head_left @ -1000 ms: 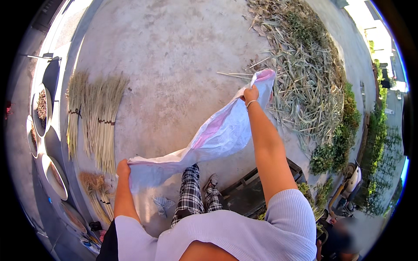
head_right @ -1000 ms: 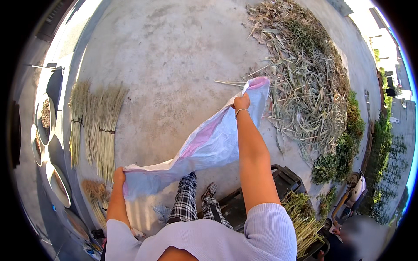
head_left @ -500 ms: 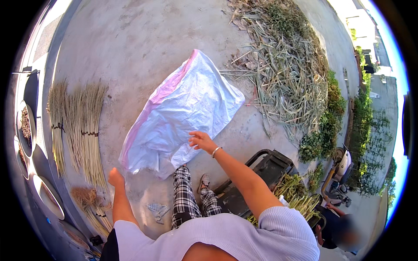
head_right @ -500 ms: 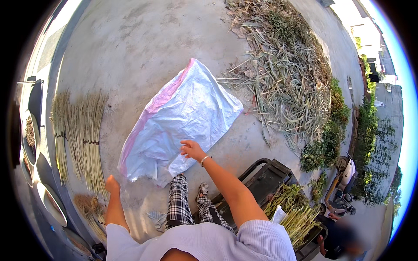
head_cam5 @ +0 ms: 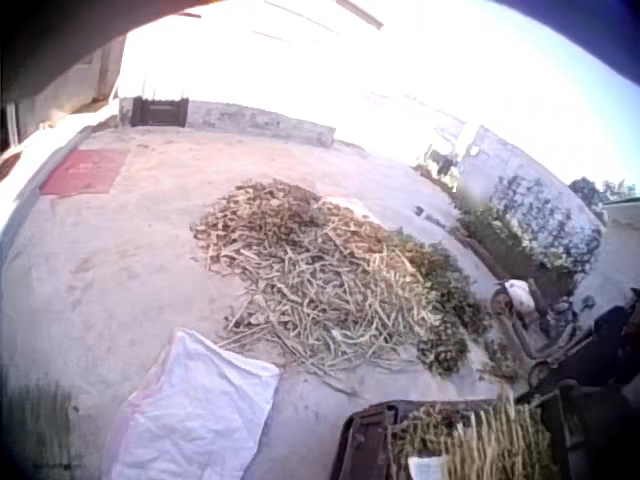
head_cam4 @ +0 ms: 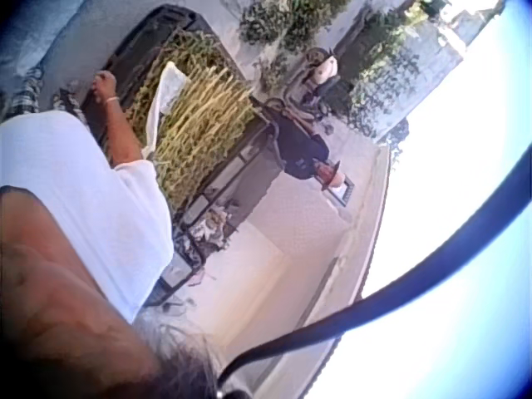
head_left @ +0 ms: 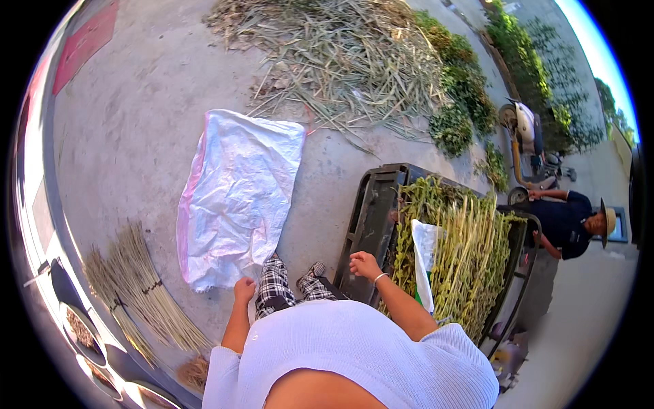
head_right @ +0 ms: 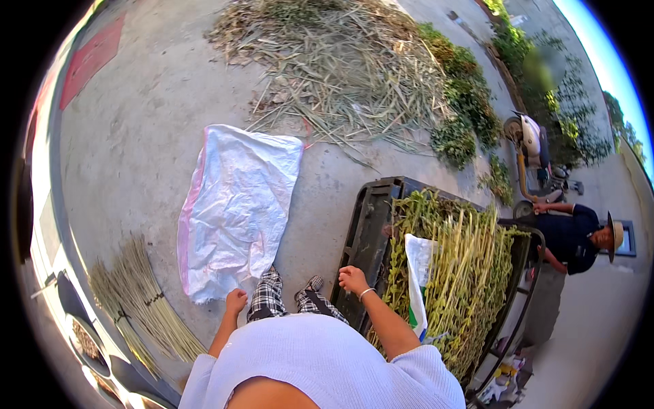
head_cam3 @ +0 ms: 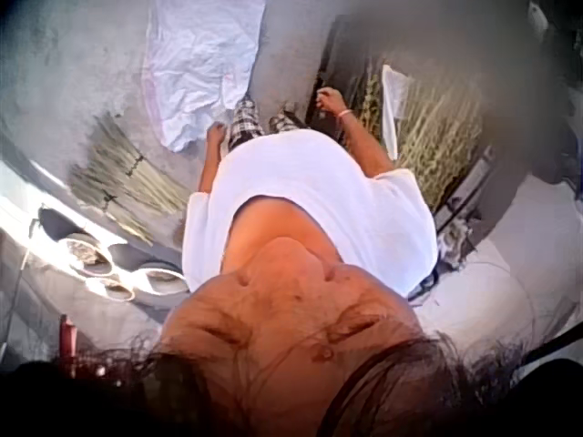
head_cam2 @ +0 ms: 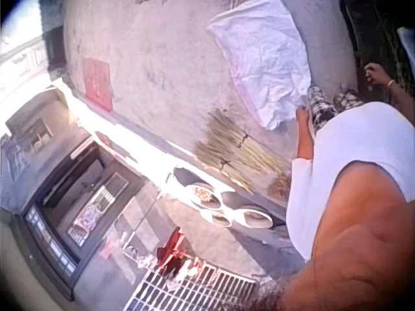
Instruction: The person bundles long green plant stalks using white plastic ties. They gather stalks from a pile on a cart, align them, and secure them with ties. The person then places the finished bundles onto a white sack on the ground.
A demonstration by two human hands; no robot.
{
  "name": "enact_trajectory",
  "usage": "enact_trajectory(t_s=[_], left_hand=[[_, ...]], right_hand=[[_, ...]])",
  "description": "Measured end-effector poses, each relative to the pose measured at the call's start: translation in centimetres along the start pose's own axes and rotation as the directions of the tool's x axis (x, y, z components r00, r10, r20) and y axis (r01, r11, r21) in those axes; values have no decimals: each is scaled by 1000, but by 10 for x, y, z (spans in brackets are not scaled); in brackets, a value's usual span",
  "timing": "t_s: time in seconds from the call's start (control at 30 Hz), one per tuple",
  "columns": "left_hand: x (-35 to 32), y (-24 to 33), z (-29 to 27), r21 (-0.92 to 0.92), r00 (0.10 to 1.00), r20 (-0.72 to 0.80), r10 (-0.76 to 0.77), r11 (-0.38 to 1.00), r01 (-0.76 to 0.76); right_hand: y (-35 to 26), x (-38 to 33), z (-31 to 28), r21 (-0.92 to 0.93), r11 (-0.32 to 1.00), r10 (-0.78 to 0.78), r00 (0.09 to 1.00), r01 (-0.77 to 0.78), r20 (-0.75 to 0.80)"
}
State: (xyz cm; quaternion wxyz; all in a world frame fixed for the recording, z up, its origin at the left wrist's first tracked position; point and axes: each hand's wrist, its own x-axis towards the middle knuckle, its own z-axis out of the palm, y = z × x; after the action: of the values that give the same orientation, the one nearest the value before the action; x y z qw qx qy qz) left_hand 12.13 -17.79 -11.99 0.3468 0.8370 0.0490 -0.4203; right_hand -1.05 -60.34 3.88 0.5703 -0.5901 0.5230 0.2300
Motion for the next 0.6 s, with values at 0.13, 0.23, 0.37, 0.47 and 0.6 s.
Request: enact_trajectory(t_s=[0.13, 0.23, 0.37, 0.47, 0.6], left_hand=[[28, 71, -15, -7, 984, 0, 179, 984, -179], [36, 120, -23, 163, 970, 40, 239, 956, -242], [12, 227, 21, 359, 881, 303, 363, 813, -459], [8, 264, 105, 167, 841, 433, 325, 887, -430], [-26, 337, 232, 199, 552, 828, 99, 869, -454]], right_hand=[[34, -58, -20, 4, 921, -388, 918, 390, -83], [75, -111, -34, -157, 802, -598, 764, 577, -242], [135, -177, -55, -32, 838, -487, 720, 545, -493], [182, -225, -64, 55, 875, -313, 650, 481, -693], [226, -253, -53, 269, 896, 17, 576, 354, -817]])
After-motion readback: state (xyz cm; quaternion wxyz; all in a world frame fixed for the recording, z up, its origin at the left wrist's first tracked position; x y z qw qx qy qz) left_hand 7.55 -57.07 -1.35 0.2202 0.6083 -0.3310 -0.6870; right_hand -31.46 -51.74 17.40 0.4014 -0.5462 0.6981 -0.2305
